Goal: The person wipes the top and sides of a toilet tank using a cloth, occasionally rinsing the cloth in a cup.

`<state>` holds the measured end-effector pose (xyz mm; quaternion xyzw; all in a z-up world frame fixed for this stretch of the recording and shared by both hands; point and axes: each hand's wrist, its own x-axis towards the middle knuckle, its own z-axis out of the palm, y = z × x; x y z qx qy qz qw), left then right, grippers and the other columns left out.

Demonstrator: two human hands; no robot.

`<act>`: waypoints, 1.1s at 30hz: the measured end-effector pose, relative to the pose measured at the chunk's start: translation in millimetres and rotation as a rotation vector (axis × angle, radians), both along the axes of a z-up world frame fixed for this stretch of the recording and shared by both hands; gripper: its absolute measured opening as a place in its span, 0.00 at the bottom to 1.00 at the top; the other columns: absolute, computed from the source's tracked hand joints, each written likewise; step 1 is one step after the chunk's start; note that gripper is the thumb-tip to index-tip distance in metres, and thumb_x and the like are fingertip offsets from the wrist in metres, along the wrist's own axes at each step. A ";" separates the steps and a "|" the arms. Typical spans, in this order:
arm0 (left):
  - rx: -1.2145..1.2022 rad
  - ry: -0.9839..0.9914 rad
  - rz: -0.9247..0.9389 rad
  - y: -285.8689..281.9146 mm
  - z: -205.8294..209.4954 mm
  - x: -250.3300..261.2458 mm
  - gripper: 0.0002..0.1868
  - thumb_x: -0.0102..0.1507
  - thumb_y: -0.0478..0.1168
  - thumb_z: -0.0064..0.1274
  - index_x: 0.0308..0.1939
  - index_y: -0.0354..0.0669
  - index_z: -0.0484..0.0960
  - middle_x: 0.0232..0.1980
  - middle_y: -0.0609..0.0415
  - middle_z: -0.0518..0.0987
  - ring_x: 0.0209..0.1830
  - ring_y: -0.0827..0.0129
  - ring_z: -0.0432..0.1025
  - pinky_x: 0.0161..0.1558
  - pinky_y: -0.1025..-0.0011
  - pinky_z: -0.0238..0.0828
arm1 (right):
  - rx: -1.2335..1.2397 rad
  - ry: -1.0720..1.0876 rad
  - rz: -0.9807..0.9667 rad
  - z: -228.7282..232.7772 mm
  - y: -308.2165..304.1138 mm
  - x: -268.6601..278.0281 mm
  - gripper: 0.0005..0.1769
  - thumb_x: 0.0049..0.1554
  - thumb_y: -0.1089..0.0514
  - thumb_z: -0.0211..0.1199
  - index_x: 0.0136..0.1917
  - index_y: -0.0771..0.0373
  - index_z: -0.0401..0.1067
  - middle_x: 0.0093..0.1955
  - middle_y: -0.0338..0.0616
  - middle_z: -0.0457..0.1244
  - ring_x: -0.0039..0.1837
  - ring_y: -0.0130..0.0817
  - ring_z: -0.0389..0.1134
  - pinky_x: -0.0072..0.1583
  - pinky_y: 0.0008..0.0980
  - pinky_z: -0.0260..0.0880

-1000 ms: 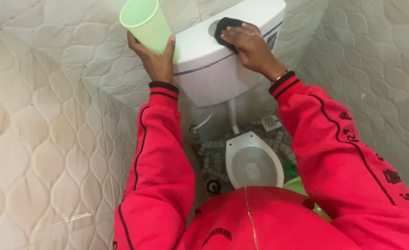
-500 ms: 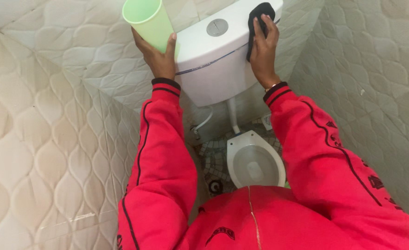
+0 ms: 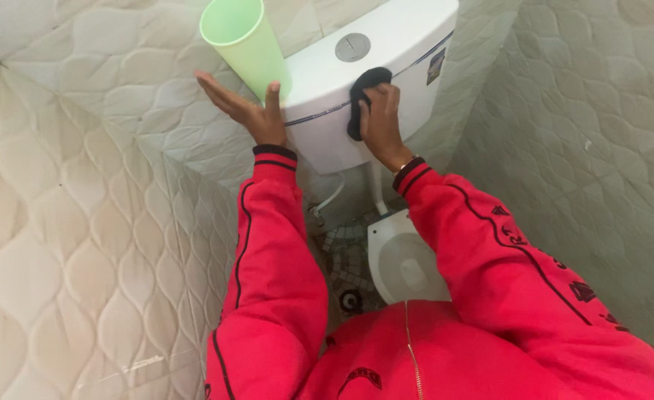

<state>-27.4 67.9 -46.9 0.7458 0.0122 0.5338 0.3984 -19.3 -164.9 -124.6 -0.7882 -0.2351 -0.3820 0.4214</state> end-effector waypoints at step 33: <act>-0.214 0.154 0.203 31.1 -151.9 -78.0 0.41 0.75 0.57 0.42 0.80 0.32 0.48 0.80 0.32 0.48 0.82 0.42 0.49 0.80 0.50 0.50 | -0.710 -0.127 0.390 -49.9 35.0 -13.5 0.15 0.58 0.61 0.56 0.58 0.61 0.75 0.52 0.44 0.64 0.56 0.43 0.65 0.60 0.44 0.64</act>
